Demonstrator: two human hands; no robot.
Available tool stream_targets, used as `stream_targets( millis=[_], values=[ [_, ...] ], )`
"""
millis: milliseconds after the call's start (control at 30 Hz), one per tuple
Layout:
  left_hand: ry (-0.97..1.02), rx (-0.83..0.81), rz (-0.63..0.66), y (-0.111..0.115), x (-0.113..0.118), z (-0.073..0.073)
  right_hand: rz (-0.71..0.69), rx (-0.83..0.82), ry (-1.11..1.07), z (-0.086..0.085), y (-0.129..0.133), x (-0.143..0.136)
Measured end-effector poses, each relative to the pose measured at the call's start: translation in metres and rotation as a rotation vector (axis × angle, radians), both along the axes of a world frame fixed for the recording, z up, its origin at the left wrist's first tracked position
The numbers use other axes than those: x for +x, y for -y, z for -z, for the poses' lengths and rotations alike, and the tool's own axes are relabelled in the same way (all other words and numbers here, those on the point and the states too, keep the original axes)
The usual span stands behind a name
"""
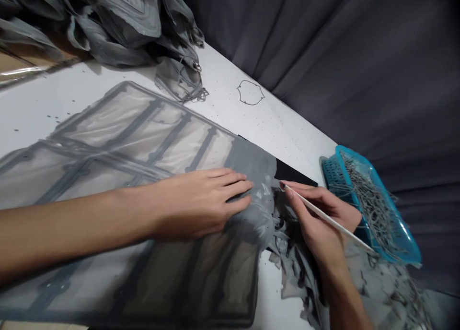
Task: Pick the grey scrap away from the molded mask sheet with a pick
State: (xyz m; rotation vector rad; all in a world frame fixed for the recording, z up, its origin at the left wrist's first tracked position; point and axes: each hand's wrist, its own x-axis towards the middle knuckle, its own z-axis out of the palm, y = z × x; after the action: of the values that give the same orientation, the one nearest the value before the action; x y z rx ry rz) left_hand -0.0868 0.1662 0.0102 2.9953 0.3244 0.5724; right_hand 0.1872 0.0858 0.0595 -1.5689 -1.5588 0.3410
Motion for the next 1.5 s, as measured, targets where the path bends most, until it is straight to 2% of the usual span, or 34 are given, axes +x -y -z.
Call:
stream_targets(
  millis=[167, 267, 433, 567, 633, 733, 900, 1133, 1500],
  values=[
    [-0.021, -0.033, -0.016, 0.001, -0.001, 0.001, -0.038, -0.081, 0.030, 0.011, -0.004, 0.015],
    [-0.005, -0.054, -0.004, 0.001, -0.001, 0.002, -0.075, -0.148, 0.056, 0.012, -0.008, 0.027],
    [0.043, -0.049, 0.000, 0.001, -0.002, 0.004, -0.099, -0.140, 0.071, -0.009, -0.018, 0.035],
    [0.056, -0.027, 0.006, 0.000, -0.002, 0.004, -0.201, -0.171, 0.055, -0.021, -0.048, 0.034],
    [0.078, -0.016, 0.002, 0.001, -0.002, 0.003, -0.238, -0.214, 0.030, -0.016, -0.066, 0.035],
    [0.055, -0.019, -0.014, 0.001, -0.002, 0.000, -0.248, -0.272, -0.004, 0.002, -0.084, 0.038],
    [0.048, -0.001, -0.021, 0.002, 0.000, 0.003, -0.162, -0.218, -0.048, 0.028, -0.081, 0.042],
    [0.152, -0.041, -0.037, 0.003, 0.001, 0.013, -0.190, -0.194, -0.074, 0.032, -0.079, 0.047],
    [0.114, -0.089, -0.037, 0.004, 0.001, 0.013, -0.229, -0.196, -0.096, 0.035, -0.077, 0.053]
  ],
)
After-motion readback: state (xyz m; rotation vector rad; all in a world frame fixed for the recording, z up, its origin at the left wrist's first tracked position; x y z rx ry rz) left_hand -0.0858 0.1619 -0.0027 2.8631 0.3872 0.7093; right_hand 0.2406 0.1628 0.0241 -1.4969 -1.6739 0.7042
